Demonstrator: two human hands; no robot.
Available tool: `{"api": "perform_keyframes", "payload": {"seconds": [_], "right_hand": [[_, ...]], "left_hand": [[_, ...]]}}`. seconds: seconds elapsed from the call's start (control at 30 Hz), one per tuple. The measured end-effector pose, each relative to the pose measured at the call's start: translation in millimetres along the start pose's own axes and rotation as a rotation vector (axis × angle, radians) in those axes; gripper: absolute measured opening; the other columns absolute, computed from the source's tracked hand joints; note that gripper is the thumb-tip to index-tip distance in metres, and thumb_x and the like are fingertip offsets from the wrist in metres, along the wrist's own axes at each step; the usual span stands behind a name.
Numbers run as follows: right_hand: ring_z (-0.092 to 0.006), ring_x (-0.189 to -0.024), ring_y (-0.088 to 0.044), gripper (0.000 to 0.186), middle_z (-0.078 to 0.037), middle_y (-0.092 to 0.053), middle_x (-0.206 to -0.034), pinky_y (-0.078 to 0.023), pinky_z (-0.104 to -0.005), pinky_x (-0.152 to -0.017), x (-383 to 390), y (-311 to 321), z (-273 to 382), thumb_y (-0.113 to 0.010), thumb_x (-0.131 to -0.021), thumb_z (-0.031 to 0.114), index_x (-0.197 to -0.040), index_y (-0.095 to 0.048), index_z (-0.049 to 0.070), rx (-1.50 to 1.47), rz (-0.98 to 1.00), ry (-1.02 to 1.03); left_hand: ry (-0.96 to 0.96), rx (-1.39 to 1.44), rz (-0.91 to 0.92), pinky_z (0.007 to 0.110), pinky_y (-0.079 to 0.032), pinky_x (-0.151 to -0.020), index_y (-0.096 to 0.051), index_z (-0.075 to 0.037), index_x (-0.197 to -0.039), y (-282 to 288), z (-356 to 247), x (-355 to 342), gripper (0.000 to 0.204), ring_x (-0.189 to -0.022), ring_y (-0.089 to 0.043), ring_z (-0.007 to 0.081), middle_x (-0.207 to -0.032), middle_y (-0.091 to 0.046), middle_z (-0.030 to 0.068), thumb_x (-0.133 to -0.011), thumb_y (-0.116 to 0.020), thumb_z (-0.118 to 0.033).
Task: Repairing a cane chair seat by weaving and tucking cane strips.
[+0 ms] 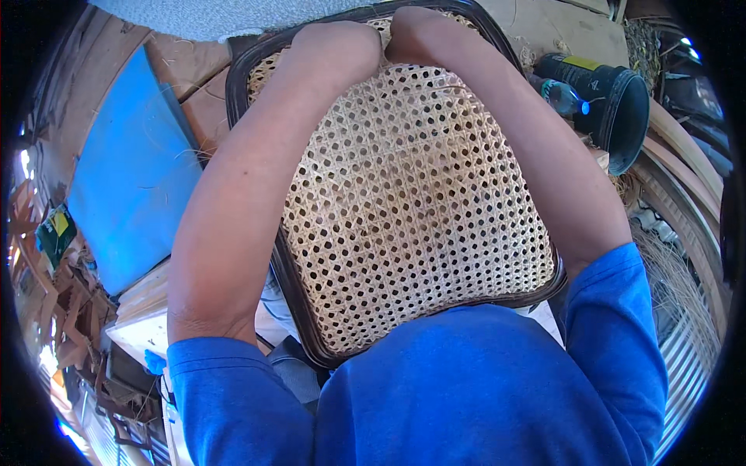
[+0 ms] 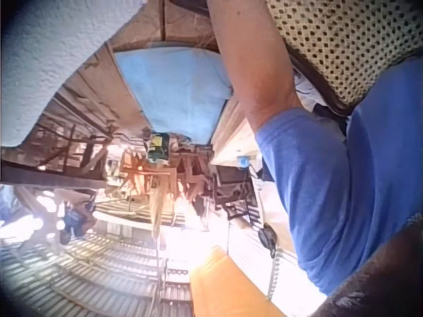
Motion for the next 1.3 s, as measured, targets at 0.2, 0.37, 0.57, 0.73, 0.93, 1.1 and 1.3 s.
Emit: {"api": "perform_keyframes", "payload": {"seconds": [0.2, 0.37, 0.57, 0.73, 0.93, 1.1, 1.3], "right_hand": [[-0.0291, -0.094, -0.066, 0.022, -0.019, -0.067, -0.1, -0.053, -0.0377, -0.081, 9.5, -16.6, 9.6, -0.061, -0.078, 0.014, -0.093, -0.07, 0.002, 0.158, 0.036, 0.145], [-0.0333, -0.092, -0.063, 0.036, -0.019, -0.065, -0.094, -0.05, -0.0418, -0.081, 18.5, -20.6, 1.0, -0.068, -0.08, 0.038, -0.09, -0.068, 0.003, 0.05, -0.094, 0.097], [-0.0327, -0.084, -0.063, 0.038, -0.018, -0.065, -0.085, -0.049, -0.0404, -0.075, 52.9, 19.0, -19.6, -0.068, -0.079, 0.038, -0.085, -0.065, 0.0, -0.3, -0.086, 0.016], [-0.0319, -0.084, -0.062, 0.032, -0.015, -0.064, -0.078, -0.048, -0.0396, -0.074, 97.5, -11.8, -40.7, -0.069, -0.078, 0.033, -0.085, -0.063, 0.003, -0.155, -0.233, -0.081], [-0.0283, -0.072, -0.058, 0.016, -0.008, -0.065, -0.076, -0.046, -0.0385, -0.069, 116.3, -21.2, -38.6, -0.073, -0.074, 0.021, -0.078, -0.064, 0.007, -0.158, -0.631, 0.136], [-0.0262, -0.073, -0.058, 0.013, -0.005, -0.064, -0.075, -0.046, -0.0377, -0.068, 116.4, -27.3, -41.2, -0.073, -0.073, 0.019, -0.076, -0.065, 0.009, -0.138, -0.654, 0.161], [-0.0259, -0.071, -0.057, 0.011, -0.004, -0.064, -0.075, -0.046, -0.0375, -0.066, 115.9, -25.1, -39.8, -0.072, -0.073, 0.018, -0.079, -0.067, 0.011, -0.09, -0.652, 0.187]], "left_hand": [[-0.016, 0.036, 0.022, 0.044, -0.053, -0.077, -0.07, -0.004, -0.093, -3.8, 3.4, 6.6, 0.033, -0.087, -0.066, 0.0344, -0.095, -0.067, 0.0175, -0.083, -0.06, -0.034], [0.244, -0.023, 0.006, 0.045, -0.051, -0.083, -0.067, -0.004, -0.105, 3.5, 27.2, 12.8, 0.029, -0.1, -0.063, 0.0338, -0.109, -0.064, 0.0195, -0.084, -0.053, -0.019], [0.31, -0.002, -0.559, 0.047, -0.05, -0.075, -0.065, -0.003, -0.096, 36.5, 62.6, 47.3, 0.035, -0.085, -0.064, 0.0378, -0.083, -0.065, 0.0203, -0.091, -0.048, -0.033], [0.044, 0.01, -0.342, 0.046, -0.051, -0.074, -0.065, -0.005, -0.094, -4.2, -4.3, 32.5, 0.03, -0.087, -0.064, 0.034, -0.087, -0.066, 0.017, -0.087, -0.056, -0.033], [-0.065, -0.018, -0.127, 0.046, -0.052, -0.071, -0.066, -0.005, -0.091, 1.4, 10.0, 8.1, 0.032, -0.084, -0.065, 0.0325, -0.087, -0.066, 0.016, -0.086, -0.057, -0.035], [-0.07, -0.22, -0.225, 0.045, -0.053, -0.073, -0.064, -0.005, -0.093, 6.1, 46.5, 12.0, 0.022, -0.085, -0.066, 0.0328, -0.089, -0.066, 0.0149, -0.088, -0.054, -0.024], [0.124, -0.328, -0.312, 0.046, -0.053, -0.074, -0.062, -0.005, -0.098, 0.8, 95.9, 18.5, 0.022, -0.087, -0.065, 0.0356, -0.098, -0.065, 0.0157, -0.088, -0.05, -0.02]]}}
Point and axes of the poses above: each hand's wrist, its own x-axis away from the middle knuckle, its own y-axis out of the back of the hand, z = x × y, the point moved 5 cm from there along -x, towards the middle knuckle
